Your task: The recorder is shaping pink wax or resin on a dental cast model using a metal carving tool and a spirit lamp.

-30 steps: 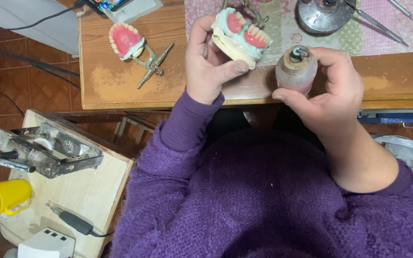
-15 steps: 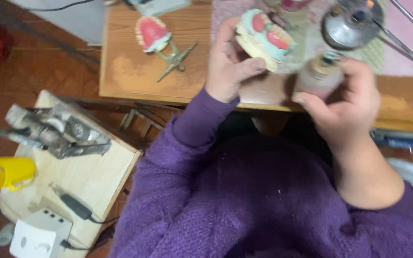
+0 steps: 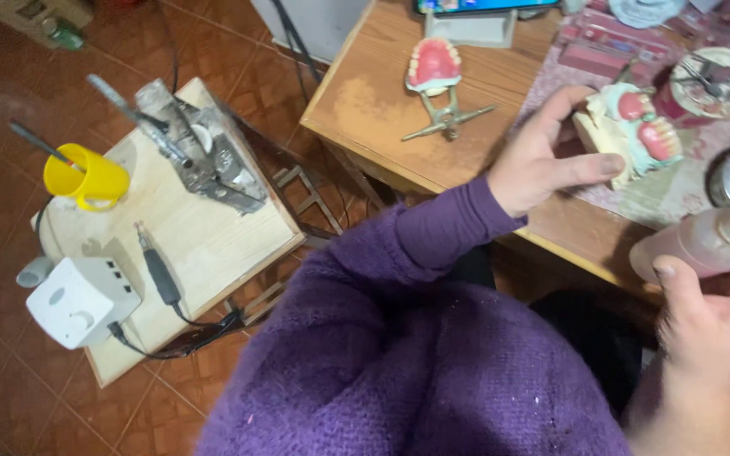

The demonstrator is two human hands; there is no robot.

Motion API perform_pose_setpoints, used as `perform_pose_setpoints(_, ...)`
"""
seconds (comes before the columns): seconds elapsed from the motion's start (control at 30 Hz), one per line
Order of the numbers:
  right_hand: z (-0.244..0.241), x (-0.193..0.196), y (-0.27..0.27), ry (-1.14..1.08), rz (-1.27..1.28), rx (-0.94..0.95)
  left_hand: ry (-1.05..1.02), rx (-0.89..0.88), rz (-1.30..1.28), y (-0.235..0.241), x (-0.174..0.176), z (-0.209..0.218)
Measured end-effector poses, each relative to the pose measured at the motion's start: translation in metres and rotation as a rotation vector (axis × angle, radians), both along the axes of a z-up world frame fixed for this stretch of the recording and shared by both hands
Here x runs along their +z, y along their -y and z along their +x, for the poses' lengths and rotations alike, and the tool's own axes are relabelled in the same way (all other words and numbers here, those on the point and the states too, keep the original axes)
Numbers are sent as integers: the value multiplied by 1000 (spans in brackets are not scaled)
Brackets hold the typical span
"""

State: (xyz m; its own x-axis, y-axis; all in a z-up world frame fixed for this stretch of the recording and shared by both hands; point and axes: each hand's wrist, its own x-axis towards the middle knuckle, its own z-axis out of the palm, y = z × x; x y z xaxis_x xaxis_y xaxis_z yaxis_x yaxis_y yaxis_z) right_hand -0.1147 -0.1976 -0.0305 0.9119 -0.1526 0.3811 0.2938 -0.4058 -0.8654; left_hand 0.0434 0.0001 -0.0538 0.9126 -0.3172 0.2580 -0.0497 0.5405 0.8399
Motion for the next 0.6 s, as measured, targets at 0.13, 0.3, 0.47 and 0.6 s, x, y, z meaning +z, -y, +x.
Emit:
perform_pose_setpoints(0.13, 0, -25, 14, 7, -42, 5, -6, 24, 10, -4, 5, -3)
perform_pose_setpoints(0.3, -4, -42, 22, -26, 30, -39, -57, -5, 64, -7, 14, -7)
perform_pose_setpoints(0.47, -6, -51, 29, -86, 50, -59, 3, 24, 35, -7, 5, -5)
perform_pose_setpoints(0.6, -6, -52, 28, -64, 35, -60, 22, 0, -56, -4, -4, -2)
